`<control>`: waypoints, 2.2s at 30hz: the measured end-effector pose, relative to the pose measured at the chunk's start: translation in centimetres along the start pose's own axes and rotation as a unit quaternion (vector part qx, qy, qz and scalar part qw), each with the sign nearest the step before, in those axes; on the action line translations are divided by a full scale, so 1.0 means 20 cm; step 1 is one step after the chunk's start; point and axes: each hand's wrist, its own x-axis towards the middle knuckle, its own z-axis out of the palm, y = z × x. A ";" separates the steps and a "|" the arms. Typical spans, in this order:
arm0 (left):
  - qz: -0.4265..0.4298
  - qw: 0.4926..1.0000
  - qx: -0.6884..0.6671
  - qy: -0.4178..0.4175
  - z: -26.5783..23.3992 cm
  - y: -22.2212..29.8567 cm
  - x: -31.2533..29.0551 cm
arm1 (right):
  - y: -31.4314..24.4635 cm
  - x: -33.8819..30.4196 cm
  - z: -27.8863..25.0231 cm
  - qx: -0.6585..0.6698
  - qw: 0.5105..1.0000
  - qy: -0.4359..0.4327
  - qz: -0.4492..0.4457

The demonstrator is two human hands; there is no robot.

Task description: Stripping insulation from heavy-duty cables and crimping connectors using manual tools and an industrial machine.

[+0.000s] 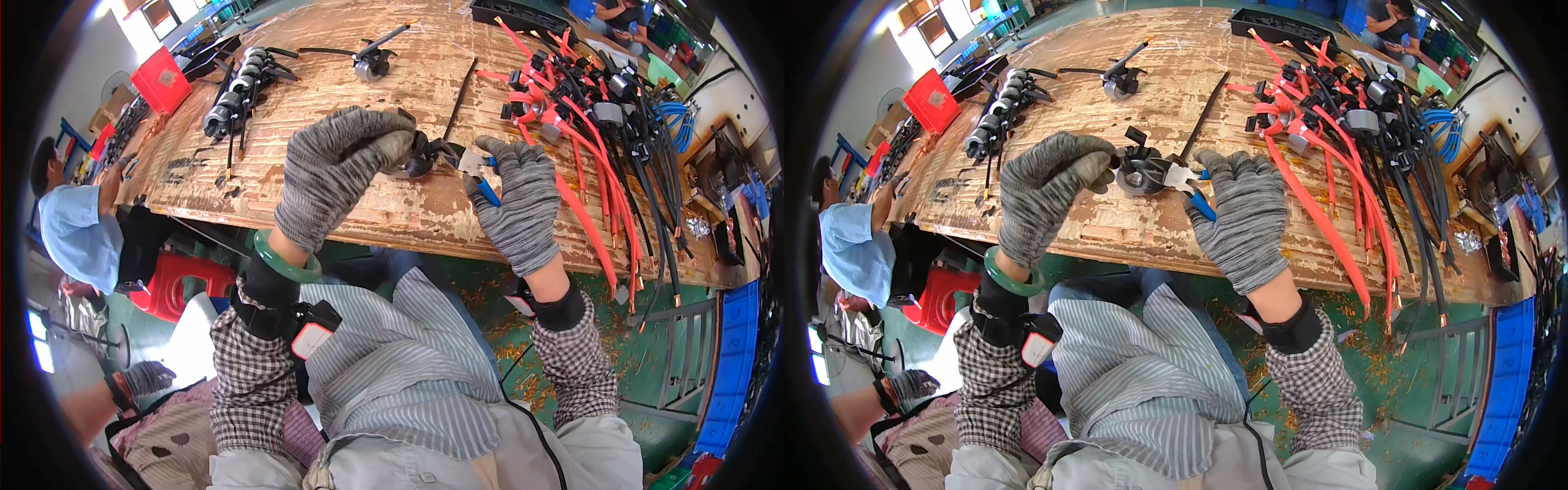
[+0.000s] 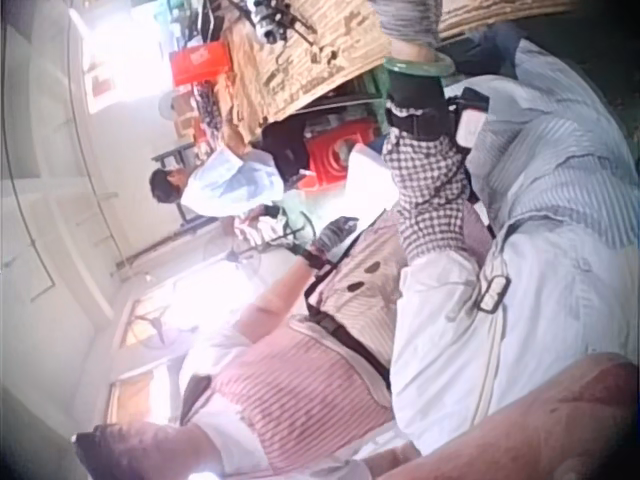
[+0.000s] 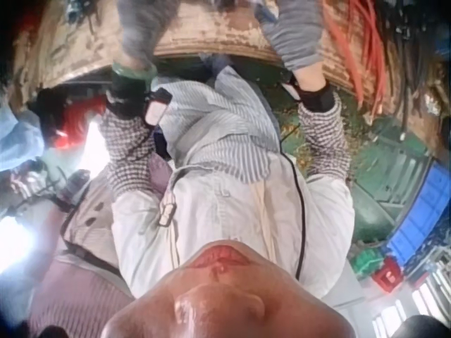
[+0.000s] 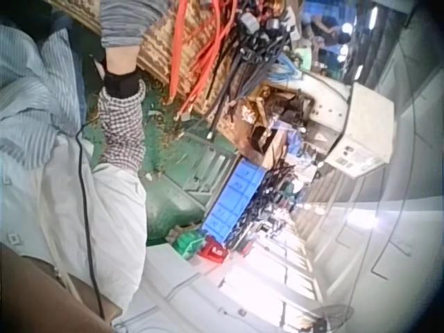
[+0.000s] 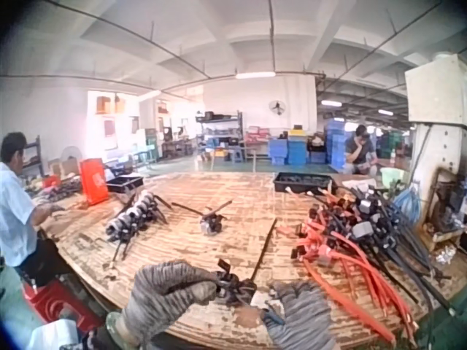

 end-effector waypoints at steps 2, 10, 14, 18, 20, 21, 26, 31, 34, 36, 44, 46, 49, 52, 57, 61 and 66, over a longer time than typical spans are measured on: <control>0.005 1.000 0.017 0.000 -0.03 0.01 0.02 | -0.02 0.03 -0.03 -0.066 0.996 0.007 -0.065; -0.020 0.998 -0.045 -0.032 -0.07 0.01 0.08 | -0.02 0.18 -0.12 -0.146 0.974 0.046 -0.169; -0.031 0.997 -0.068 -0.031 -0.09 -0.01 0.09 | -0.05 0.23 -0.16 -0.157 0.969 0.027 -0.188; -0.034 0.997 -0.055 -0.037 -0.09 0.00 0.09 | -0.07 0.25 -0.19 -0.168 0.966 -0.006 -0.195; -0.037 0.996 -0.073 -0.037 -0.08 0.01 0.09 | -0.09 0.25 -0.20 -0.179 0.964 -0.014 -0.197; -0.037 0.996 -0.073 -0.036 -0.08 0.01 0.09 | -0.10 0.26 -0.20 -0.198 0.961 -0.034 -0.190; -0.064 0.996 -0.062 -0.029 -0.07 0.02 0.09 | -0.16 0.27 -0.22 -0.267 0.945 -0.069 -0.175; -0.060 0.995 -0.084 -0.008 -0.04 0.03 0.10 | -0.19 0.28 -0.26 -0.303 0.934 -0.106 -0.160; -0.065 0.996 -0.068 -0.001 -0.03 0.03 0.11 | -0.19 0.28 -0.26 -0.313 0.931 -0.092 -0.167; -0.063 0.996 -0.060 0.002 -0.03 0.02 0.11 | -0.19 0.29 -0.26 -0.315 0.929 -0.094 -0.167; -0.046 0.996 -0.071 0.011 -0.04 0.04 0.10 | -0.04 0.28 -0.18 -0.167 0.953 -0.114 -0.226; -0.061 0.996 -0.054 0.024 -0.04 0.03 0.11 | 0.00 0.24 -0.12 -0.115 0.956 -0.017 -0.268; -0.071 0.996 -0.046 0.037 -0.06 0.01 0.09 | -0.01 0.12 -0.05 0.552 0.805 0.061 0.207; -0.066 0.996 -0.056 0.037 -0.05 0.04 0.04 | -0.05 -0.01 -0.07 0.552 0.789 -0.077 0.258; -0.036 0.999 -0.022 0.004 0.03 0.06 -0.08 | -0.11 -0.34 -0.12 0.627 0.712 -0.107 0.298; 0.122 0.985 0.120 -0.027 0.12 0.02 -0.15 | -0.05 -0.68 -0.28 0.545 0.732 -0.090 0.399; 0.213 0.957 0.192 -0.048 0.23 -0.03 -0.20 | 0.17 -1.26 -0.46 0.459 0.735 0.031 0.498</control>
